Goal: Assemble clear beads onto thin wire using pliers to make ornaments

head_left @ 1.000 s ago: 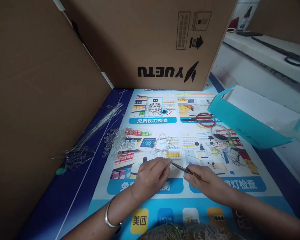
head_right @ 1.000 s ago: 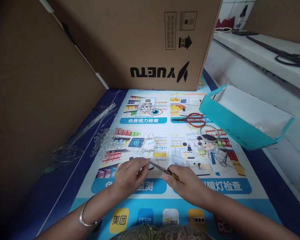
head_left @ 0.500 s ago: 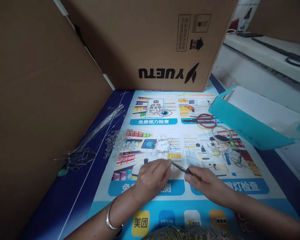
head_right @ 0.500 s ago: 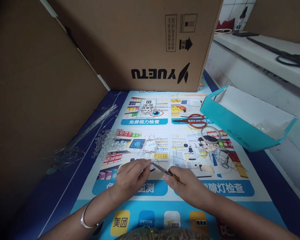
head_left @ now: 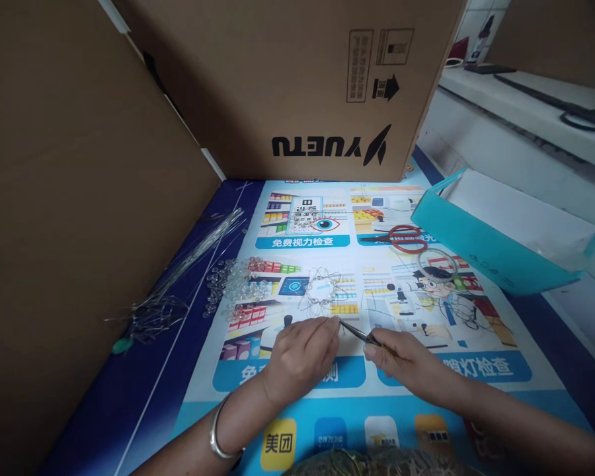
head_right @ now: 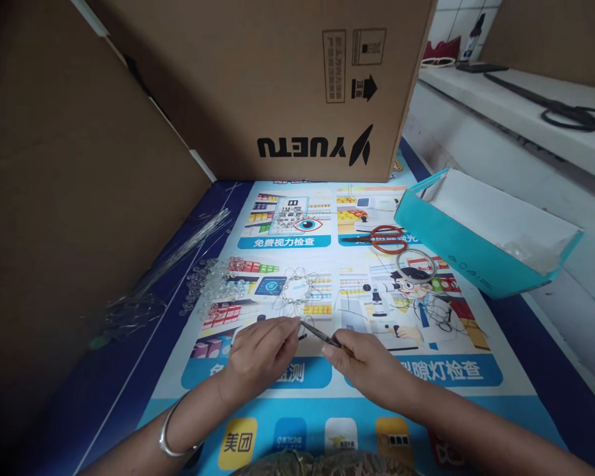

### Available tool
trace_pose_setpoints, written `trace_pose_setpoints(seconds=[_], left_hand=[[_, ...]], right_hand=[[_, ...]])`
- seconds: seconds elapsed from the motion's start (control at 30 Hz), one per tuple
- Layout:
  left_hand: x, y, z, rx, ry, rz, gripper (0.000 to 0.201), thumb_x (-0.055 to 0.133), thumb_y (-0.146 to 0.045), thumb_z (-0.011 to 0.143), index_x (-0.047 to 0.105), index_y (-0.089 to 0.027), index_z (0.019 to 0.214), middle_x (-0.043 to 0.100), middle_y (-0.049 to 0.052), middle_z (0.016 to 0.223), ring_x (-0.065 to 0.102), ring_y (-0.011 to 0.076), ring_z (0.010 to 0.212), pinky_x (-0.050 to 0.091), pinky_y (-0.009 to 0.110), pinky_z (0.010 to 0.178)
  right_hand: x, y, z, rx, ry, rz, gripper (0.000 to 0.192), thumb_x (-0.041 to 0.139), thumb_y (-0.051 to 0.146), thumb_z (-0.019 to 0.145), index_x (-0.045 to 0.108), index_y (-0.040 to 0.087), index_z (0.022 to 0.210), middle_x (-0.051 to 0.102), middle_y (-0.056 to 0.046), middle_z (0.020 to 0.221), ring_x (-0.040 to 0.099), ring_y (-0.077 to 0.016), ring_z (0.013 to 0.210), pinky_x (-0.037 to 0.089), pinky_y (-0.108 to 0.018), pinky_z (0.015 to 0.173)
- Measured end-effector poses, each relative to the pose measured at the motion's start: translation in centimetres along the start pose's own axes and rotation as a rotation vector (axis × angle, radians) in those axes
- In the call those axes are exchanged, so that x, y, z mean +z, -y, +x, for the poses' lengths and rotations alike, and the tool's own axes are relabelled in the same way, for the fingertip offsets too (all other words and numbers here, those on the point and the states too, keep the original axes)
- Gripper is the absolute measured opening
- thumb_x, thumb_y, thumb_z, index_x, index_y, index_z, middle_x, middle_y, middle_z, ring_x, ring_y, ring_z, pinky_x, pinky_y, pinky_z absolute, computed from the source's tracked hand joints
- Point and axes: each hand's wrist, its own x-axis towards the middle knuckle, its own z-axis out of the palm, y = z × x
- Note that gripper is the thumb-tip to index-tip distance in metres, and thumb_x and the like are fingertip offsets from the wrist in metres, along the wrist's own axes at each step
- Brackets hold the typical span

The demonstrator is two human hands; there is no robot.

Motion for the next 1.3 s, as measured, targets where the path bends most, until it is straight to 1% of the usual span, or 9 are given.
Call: trace_pose_setpoints(seconds=[0.27,0.43,0.73,1.07,1.3], left_hand=[[-0.19,0.13,0.24,0.005,-0.016,0.01,0.028,0.061,-0.013,0.076,0.056,-0.013,0.103,0.069,0.006,0.085,0.065,0.0176,0.077,0.054,0.03,0.069],[-0.16,0.13,0.16,0.0,-0.002,0.011,0.028,0.062,-0.013,0.076,0.056,-0.013,0.103,0.069,0.005,0.086,0.065,0.0174,0.078,0.054,0.03,0.069],[-0.02,0.12,0.13,-0.011,-0.003,0.006,0.026,0.062,-0.013,0.076,0.057,-0.013,0.102,0.069,0.005,0.086,0.065,0.0173,0.079,0.054,0.03,0.069],[-0.01,0.11,-0.06,-0.01,0.016,0.014,0.027,0.061,-0.014,0.077,0.056,-0.014,0.103,0.069,0.006,0.086,0.065,0.0174,0.077,0.055,0.03,0.07],[0.01,0.08,0.15,-0.02,0.008,-0.001,0.026,0.059,-0.014,0.077,0.056,-0.014,0.103,0.069,0.006,0.085,0.065,0.0171,0.076,0.054,0.03,0.068]], right_hand=[[0.12,-0.05,0.02,0.0,0.01,0.031,0.037,0.035,0.054,0.088,0.041,0.02,0.074,0.046,0.001,0.069,0.042,-0.0114,0.058,0.033,-0.027,0.052],[0.2,-0.21,0.09,0.003,0.01,0.034,0.037,0.035,0.054,0.088,0.041,0.02,0.074,0.044,0.001,0.067,0.042,-0.0113,0.057,0.035,-0.027,0.053],[0.26,-0.1,0.03,0.002,-0.004,0.052,0.036,0.035,0.053,0.088,0.043,0.021,0.075,0.046,0.0,0.07,0.043,-0.0117,0.058,0.038,-0.027,0.054],[0.16,-0.29,0.2,0.004,0.007,0.023,0.038,0.033,0.055,0.088,0.04,0.02,0.074,0.044,0.001,0.068,0.038,-0.0103,0.056,0.033,-0.025,0.051],[0.23,-0.54,0.31,0.001,0.008,0.013,0.036,0.033,0.053,0.089,0.04,0.02,0.076,0.037,0.003,0.066,0.031,-0.009,0.053,0.028,-0.024,0.049]])
